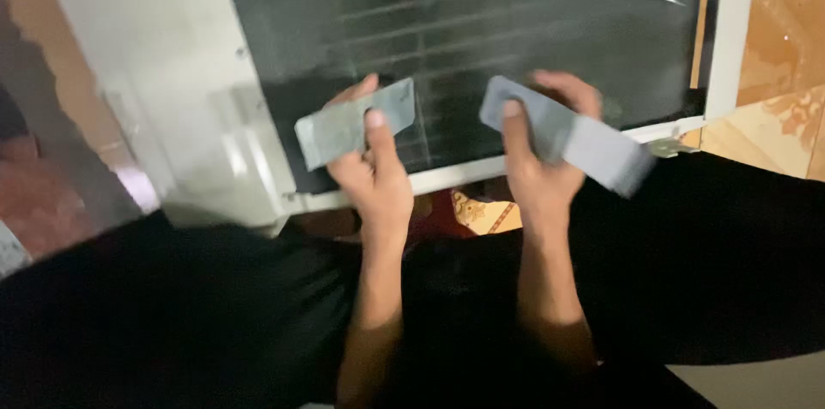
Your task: The person scrubs a black mesh screen with two rectangular abrasive pads, then uses a thin metal tool to scrape the surface. The person alternates between scrubbing and scraping across different areas of the screen.
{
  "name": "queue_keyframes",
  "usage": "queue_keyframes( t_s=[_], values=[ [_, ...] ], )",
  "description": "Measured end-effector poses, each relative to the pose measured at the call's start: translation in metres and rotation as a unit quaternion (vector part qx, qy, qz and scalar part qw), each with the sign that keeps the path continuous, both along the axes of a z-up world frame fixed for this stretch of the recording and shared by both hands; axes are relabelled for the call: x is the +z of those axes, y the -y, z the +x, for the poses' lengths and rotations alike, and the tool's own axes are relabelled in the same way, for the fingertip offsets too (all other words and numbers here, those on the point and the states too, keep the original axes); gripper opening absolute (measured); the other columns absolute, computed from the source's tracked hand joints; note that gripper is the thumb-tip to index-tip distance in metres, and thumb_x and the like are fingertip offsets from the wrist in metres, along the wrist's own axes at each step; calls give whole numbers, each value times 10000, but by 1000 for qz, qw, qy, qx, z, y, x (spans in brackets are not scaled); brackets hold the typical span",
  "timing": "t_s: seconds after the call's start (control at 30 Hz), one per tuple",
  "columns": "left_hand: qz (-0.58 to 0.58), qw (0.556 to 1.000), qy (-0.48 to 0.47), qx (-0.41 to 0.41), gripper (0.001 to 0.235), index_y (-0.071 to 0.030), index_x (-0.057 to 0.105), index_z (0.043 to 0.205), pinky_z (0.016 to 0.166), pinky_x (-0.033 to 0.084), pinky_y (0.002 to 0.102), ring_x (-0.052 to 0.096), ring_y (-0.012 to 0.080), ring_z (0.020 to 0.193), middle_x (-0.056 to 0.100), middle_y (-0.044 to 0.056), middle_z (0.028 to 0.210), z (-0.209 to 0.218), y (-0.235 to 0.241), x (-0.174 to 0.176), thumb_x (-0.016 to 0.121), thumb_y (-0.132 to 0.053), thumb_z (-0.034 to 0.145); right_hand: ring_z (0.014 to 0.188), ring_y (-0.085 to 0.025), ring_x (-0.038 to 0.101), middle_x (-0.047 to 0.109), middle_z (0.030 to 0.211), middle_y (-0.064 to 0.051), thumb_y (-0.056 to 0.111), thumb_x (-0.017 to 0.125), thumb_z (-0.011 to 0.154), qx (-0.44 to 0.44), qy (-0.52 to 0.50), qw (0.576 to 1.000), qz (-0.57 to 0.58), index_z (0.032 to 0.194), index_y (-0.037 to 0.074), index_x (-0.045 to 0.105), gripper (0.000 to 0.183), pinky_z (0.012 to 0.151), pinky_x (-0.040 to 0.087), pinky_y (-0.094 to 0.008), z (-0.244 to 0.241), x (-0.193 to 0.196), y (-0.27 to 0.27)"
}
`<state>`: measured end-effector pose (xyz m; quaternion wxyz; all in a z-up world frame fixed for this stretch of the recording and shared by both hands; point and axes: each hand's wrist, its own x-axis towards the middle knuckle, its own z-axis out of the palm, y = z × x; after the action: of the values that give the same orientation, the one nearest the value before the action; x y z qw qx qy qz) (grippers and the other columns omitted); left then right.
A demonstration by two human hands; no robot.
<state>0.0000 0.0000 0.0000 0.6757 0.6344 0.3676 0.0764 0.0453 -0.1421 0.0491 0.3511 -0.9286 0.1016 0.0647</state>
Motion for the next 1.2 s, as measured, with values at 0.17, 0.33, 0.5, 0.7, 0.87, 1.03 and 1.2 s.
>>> queue_keyframes(
  t_s=[0.17, 0.33, 0.5, 0.7, 0.87, 1.03, 1.2],
  values=[
    [109, 992, 46, -33, 289, 15, 586, 1291, 1047, 497, 418, 609, 276, 1143, 589, 149, 1250, -8, 38, 10, 479, -175, 1100, 748, -238, 601, 587, 1156, -179, 119, 567, 1096, -88, 136, 987, -18, 1334, 32, 389, 310, 714, 550, -330, -37, 19, 82],
    [229, 969, 80, -39, 301, 38, 557, 1262, 1017, 482, 419, 585, 287, 1083, 574, 168, 1210, -24, 71, 5, 428, -176, 1096, 730, -267, 495, 555, 1096, -176, -11, 577, 1079, -47, 294, 954, 25, 1488, 257, 211, 611, 736, 507, -391, -50, -5, 118],
    [210, 966, 145, -48, 279, 45, 598, 1177, 841, 560, 366, 622, 260, 920, 599, 183, 1115, -28, 85, -8, 475, -139, 1007, 882, -348, 730, 620, 1021, -234, -67, 719, 952, -15, 267, 951, 153, 1252, 53, 425, 437, 700, 646, -400, -57, -20, 140],
    [320, 930, 160, -77, 261, 0, 588, 1109, 828, 528, 388, 600, 262, 877, 639, 163, 1019, -35, 91, -9, 507, -239, 1040, 729, -249, 659, 628, 1188, -247, 5, 683, 1032, 2, 280, 943, 181, 1278, 87, 439, 357, 636, 587, -332, -59, -26, 154],
    [255, 952, 164, -45, 275, -169, 457, 1368, 1073, 571, 378, 573, 180, 1182, 518, 65, 1296, -36, 84, 1, 470, -331, 1147, 979, -340, 724, 544, 1414, -259, 113, 535, 1143, 47, 223, 959, 168, 1387, 92, 401, 279, 840, 689, -400, -54, -20, 152],
    [413, 908, -70, -20, 468, 73, 515, 1251, 1061, 443, 401, 584, 321, 1125, 577, 199, 1271, -23, 94, 39, 286, -321, 1144, 1331, -378, 646, 494, 1527, -223, 201, 494, 1163, 13, 156, 960, 232, 1431, 85, 403, 306, 1138, 645, -487, -45, -15, 127],
    [411, 909, -63, -25, 491, 109, 510, 1274, 1090, 455, 453, 587, 361, 1173, 589, 237, 1269, -18, 95, 37, 298, -313, 1140, 1218, -365, 703, 559, 1440, -272, 139, 589, 1067, -24, 136, 946, 292, 1310, -4, 505, 294, 1036, 662, -426, -40, -23, 121]
  ],
)
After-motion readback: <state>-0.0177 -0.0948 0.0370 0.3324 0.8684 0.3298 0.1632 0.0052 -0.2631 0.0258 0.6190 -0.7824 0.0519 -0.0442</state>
